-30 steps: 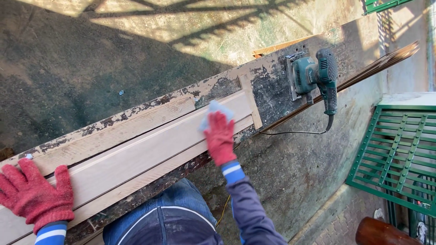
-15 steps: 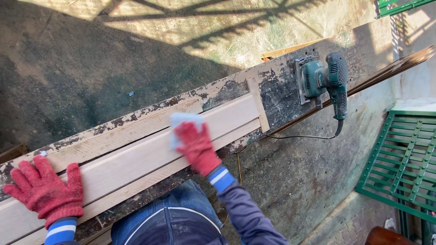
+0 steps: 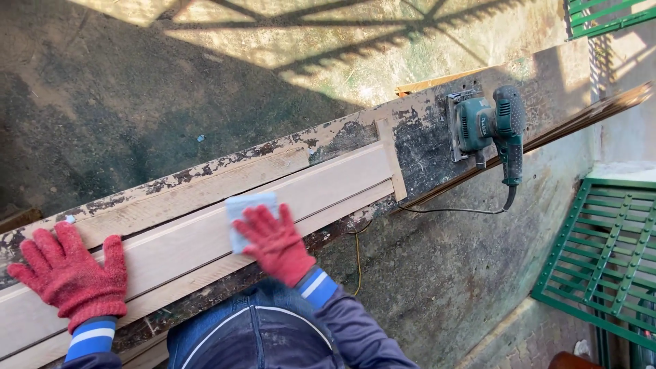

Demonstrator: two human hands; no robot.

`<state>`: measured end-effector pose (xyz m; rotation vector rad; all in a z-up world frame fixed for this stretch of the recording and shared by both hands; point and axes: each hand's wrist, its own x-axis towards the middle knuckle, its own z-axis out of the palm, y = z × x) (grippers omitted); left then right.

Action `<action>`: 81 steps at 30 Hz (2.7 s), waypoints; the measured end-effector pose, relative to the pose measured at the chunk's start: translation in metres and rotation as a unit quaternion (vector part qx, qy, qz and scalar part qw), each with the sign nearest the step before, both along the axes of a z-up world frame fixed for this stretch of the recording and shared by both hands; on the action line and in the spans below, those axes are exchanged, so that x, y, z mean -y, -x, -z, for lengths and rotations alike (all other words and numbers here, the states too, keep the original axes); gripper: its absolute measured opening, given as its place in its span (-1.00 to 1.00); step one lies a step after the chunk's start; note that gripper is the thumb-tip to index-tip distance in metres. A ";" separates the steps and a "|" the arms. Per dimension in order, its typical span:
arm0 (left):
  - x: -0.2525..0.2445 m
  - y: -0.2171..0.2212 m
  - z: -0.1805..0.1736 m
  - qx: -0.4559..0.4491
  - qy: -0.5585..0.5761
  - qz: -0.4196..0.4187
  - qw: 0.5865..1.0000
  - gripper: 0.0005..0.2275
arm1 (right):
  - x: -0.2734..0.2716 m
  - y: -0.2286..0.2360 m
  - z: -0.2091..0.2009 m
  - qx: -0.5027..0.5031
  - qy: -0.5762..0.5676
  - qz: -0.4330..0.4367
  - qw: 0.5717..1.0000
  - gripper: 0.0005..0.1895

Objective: The recorder uses a power orbital sander and manual sandpaper to smooth the surface of a wooden plank.

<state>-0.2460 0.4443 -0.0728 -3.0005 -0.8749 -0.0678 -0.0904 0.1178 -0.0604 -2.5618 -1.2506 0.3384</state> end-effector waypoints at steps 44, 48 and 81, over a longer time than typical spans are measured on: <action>0.004 -0.022 -0.020 0.045 0.080 -0.014 0.996 -0.21 | 0.032 -0.051 0.045 0.132 0.094 0.239 0.958 -0.32; 0.007 -0.020 -0.024 0.037 0.067 -0.010 0.997 -0.22 | -0.040 0.047 -0.006 -0.063 -0.082 -0.057 0.993 -0.34; 0.002 -0.026 -0.025 -0.006 0.055 -0.084 0.995 -0.24 | -0.106 0.078 -0.011 -0.060 0.017 -0.061 0.996 -0.35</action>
